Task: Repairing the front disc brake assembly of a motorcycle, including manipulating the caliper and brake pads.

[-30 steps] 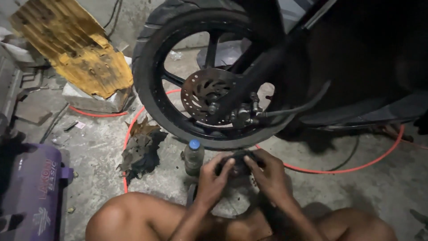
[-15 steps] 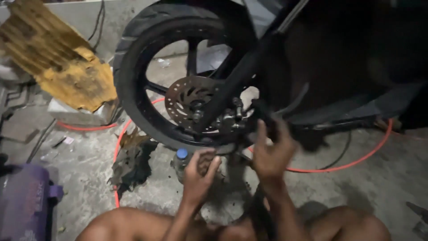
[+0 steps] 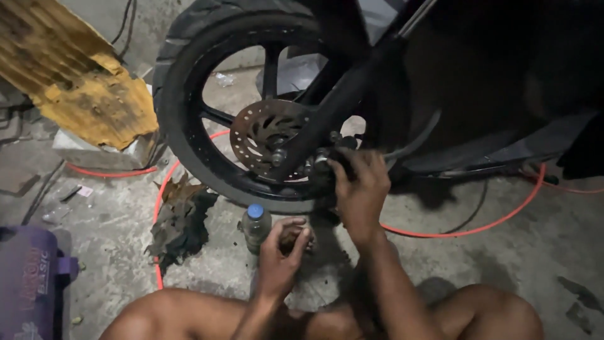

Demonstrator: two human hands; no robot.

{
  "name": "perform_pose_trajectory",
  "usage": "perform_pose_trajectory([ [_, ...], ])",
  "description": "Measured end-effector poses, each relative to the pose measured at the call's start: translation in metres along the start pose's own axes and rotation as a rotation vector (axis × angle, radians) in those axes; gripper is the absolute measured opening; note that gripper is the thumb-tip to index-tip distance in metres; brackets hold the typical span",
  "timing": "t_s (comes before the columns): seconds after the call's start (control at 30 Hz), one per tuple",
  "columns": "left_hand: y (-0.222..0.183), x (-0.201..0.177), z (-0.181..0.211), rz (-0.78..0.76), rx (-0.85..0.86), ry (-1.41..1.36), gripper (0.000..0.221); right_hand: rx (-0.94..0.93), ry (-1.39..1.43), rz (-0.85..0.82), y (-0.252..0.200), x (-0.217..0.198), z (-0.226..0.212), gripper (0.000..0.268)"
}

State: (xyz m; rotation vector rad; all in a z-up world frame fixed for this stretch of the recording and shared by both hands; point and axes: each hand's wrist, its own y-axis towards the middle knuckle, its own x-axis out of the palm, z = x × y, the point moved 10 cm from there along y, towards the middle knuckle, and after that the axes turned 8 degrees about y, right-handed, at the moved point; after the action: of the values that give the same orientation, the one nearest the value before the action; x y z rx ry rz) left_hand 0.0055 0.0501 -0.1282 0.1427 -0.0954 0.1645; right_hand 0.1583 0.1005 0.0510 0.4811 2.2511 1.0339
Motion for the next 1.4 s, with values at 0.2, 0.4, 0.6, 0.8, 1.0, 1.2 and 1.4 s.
perform_pose_trajectory([
  [0.2, 0.001, -0.002, -0.001, -0.008, -0.022, -0.024, 0.021, -0.271, -0.114, -0.126, 0.004, 0.011, -0.009, 0.028],
  [0.4, 0.002, -0.006, -0.003, -0.027, -0.044, -0.047, 0.021, -0.553, -0.231, -0.318, -0.003, 0.018, 0.0, 0.038],
  [0.6, 0.003, -0.008, -0.01, -0.028, -0.043, -0.138, 0.021, -0.536, -0.158, -0.366, -0.002, 0.0, 0.02, 0.051],
  [0.8, 0.004, -0.003, -0.015, 0.01, -0.086, -0.066, 0.02, -0.398, 0.047, -0.141, 0.016, -0.021, -0.007, 0.023],
  [1.0, 0.003, -0.003, -0.018, 0.036, -0.042, -0.01, 0.019, -0.582, -0.101, -0.219, -0.009, 0.012, 0.016, 0.024],
  [1.2, 0.005, -0.005, -0.019, -0.024, -0.094, -0.1, 0.02, -0.487, -0.092, -0.288, -0.01, -0.006, 0.014, 0.04],
  [1.4, 0.002, -0.001, -0.008, -0.027, -0.073, -0.034, 0.019, -0.499, -0.035, -0.383, -0.012, 0.016, 0.02, 0.052],
])
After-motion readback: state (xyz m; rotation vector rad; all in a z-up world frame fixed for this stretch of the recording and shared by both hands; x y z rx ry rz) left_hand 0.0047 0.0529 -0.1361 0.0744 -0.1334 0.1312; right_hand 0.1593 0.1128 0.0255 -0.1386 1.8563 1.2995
